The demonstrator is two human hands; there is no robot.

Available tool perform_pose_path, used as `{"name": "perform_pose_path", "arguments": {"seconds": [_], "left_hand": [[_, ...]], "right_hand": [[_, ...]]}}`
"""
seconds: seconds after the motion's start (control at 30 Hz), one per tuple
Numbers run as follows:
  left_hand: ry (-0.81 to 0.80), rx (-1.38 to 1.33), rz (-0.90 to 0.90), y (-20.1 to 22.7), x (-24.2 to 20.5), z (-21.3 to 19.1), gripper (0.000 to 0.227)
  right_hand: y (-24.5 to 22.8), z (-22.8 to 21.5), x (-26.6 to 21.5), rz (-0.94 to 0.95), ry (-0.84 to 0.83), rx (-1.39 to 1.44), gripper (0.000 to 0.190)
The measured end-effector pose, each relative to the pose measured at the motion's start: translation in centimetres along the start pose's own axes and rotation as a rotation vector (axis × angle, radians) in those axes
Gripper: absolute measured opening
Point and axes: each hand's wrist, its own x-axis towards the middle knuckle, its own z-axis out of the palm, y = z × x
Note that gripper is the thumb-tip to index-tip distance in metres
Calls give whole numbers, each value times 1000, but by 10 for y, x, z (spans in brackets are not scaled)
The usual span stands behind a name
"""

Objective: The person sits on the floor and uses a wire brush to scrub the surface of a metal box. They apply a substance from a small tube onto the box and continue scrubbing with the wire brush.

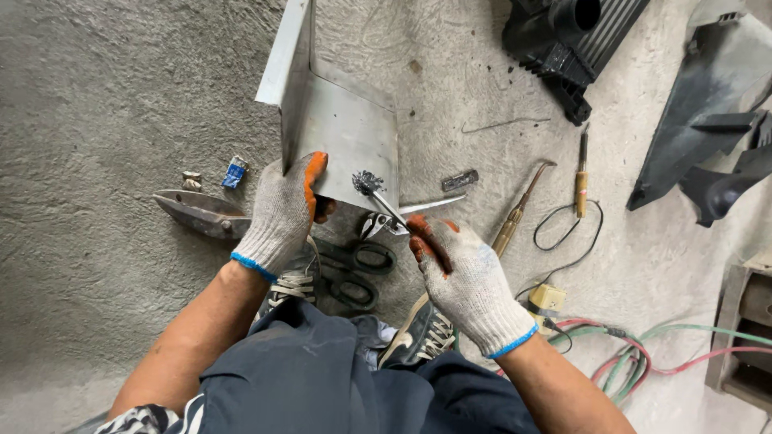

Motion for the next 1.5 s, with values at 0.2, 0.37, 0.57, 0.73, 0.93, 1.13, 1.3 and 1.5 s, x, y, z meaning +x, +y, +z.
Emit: {"name": "perform_pose_path", "arguments": {"seconds": [0.2,0.37,0.57,0.73,0.93,1.13,1.3,1.5], "left_hand": [[35,77,0,6,-8,2,38],[51,49,-1,5,-8,2,38],[47,-41,-56,1,-4,3,36],[47,-165,-108,2,-1,1,30],[62,-108,-90,6,-3,-2,29],[51,-110,-62,4,-3,-3,32],[154,-119,-133,-2,0,-2,33],[94,-76,-105,-1,-3,-5,38]], "right_hand": [[-1,3,-3,-68,23,57,28],[-1,6,-3,7,-12,28,31],[9,14,-5,-161,89,37,32],[23,12,5,-141,53,-60,34],[21,0,17,-208,47,30,31],[14,9,7,-96,-1,28,31],[11,12,14,-197,102,-30,30],[2,-18,33,563,-366,238,51]]}}
